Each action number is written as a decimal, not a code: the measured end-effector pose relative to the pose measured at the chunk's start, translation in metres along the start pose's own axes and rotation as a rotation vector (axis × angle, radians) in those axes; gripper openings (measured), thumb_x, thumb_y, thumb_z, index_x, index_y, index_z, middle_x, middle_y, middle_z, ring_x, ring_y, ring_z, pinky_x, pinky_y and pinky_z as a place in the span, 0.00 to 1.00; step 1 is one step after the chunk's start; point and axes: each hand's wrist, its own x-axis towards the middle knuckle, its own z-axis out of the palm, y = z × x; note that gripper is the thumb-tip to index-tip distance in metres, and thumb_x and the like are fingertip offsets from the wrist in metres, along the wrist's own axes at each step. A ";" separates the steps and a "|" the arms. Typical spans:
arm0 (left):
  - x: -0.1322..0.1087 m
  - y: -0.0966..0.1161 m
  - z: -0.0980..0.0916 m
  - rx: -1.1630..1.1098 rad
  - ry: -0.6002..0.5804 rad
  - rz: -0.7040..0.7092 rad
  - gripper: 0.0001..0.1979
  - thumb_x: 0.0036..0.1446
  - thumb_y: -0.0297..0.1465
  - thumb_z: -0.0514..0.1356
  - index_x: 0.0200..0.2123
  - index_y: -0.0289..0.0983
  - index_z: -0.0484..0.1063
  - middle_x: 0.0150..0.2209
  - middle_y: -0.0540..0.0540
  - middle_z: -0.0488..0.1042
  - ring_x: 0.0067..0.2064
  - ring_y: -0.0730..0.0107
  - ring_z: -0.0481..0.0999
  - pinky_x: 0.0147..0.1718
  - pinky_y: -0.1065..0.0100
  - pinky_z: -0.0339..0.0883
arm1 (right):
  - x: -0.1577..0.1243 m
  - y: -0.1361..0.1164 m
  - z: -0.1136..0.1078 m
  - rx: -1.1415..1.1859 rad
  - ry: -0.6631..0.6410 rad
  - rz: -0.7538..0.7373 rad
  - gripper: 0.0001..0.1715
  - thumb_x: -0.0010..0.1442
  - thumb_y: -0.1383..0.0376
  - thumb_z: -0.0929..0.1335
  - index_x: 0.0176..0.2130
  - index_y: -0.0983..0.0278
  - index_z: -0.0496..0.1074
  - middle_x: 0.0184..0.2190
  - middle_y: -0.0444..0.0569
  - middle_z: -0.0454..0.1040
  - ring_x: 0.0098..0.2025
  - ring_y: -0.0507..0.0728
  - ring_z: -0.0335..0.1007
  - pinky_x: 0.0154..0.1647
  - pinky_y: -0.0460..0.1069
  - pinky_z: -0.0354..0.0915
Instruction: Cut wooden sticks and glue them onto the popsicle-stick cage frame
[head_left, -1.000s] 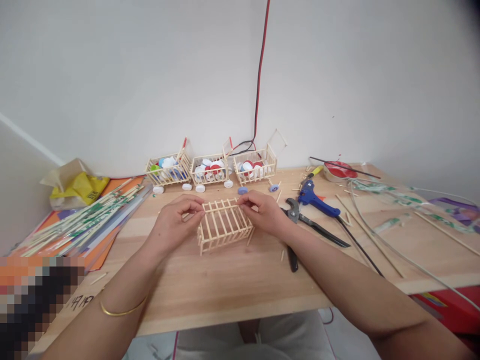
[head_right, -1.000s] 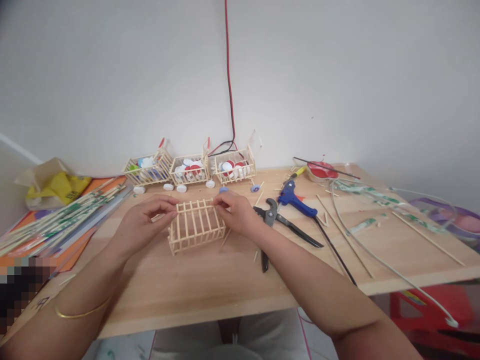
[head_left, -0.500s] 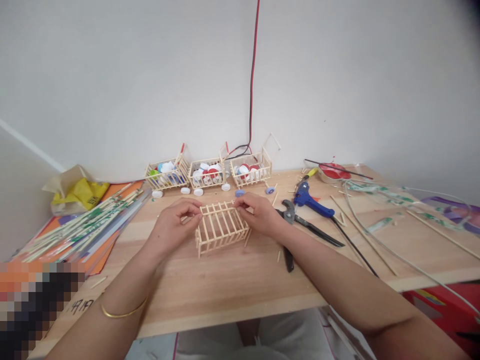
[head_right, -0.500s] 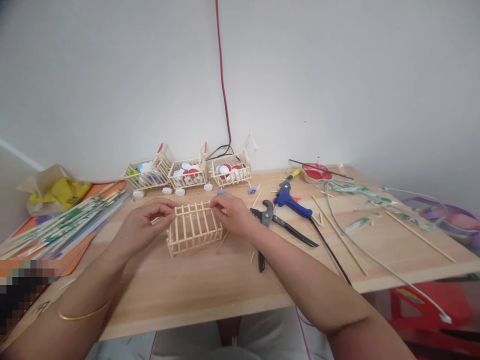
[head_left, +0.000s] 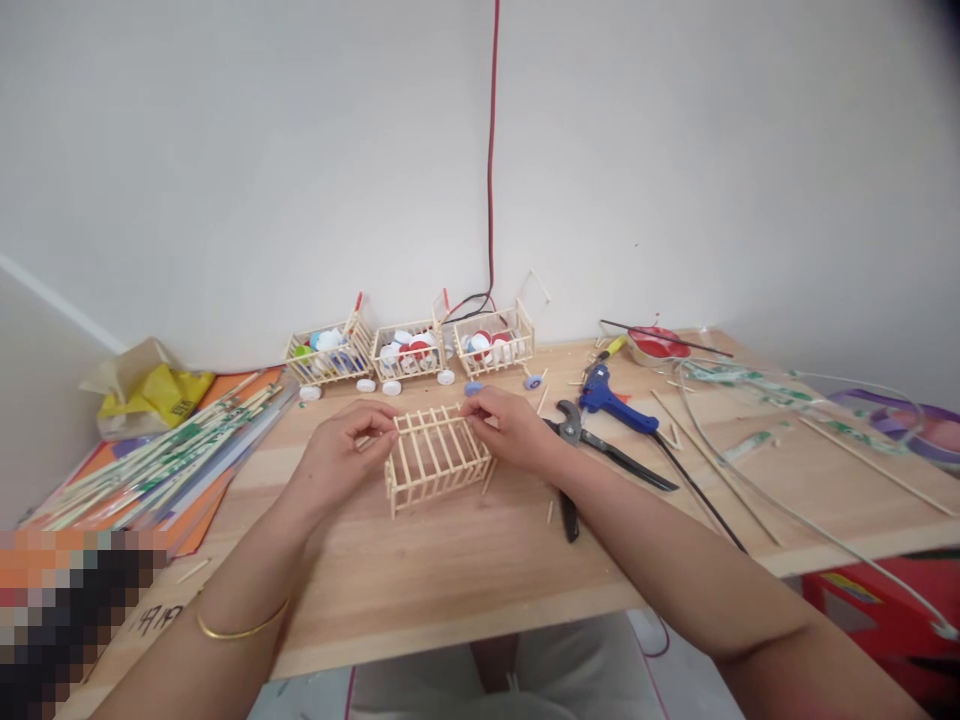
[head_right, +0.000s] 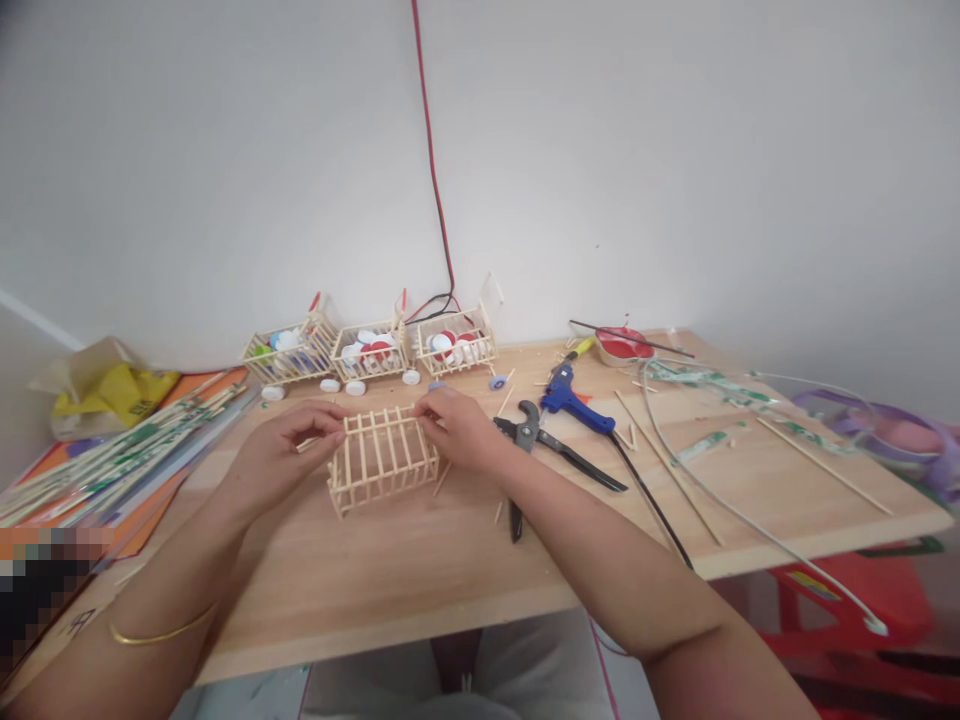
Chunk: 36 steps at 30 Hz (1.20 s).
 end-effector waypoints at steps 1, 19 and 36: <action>0.000 0.000 0.000 0.002 -0.003 -0.002 0.07 0.54 0.33 0.59 0.27 0.37 0.74 0.41 0.43 0.78 0.43 0.64 0.76 0.43 0.63 0.69 | 0.000 0.000 0.000 -0.007 -0.003 -0.005 0.07 0.56 0.74 0.64 0.34 0.64 0.70 0.30 0.47 0.71 0.33 0.53 0.67 0.35 0.47 0.61; 0.014 0.020 -0.020 0.137 -0.019 0.073 0.12 0.58 0.36 0.55 0.36 0.39 0.77 0.42 0.43 0.79 0.44 0.61 0.77 0.44 0.63 0.71 | 0.000 0.006 0.004 -0.030 0.006 -0.025 0.09 0.57 0.75 0.63 0.34 0.64 0.70 0.31 0.47 0.71 0.34 0.54 0.66 0.36 0.47 0.60; 0.024 0.044 0.032 0.570 -0.066 0.265 0.10 0.61 0.30 0.55 0.34 0.37 0.77 0.35 0.42 0.77 0.38 0.59 0.72 0.38 0.60 0.63 | 0.000 0.000 -0.001 -0.055 0.056 -0.095 0.08 0.61 0.72 0.62 0.35 0.64 0.69 0.32 0.49 0.71 0.36 0.55 0.66 0.39 0.49 0.61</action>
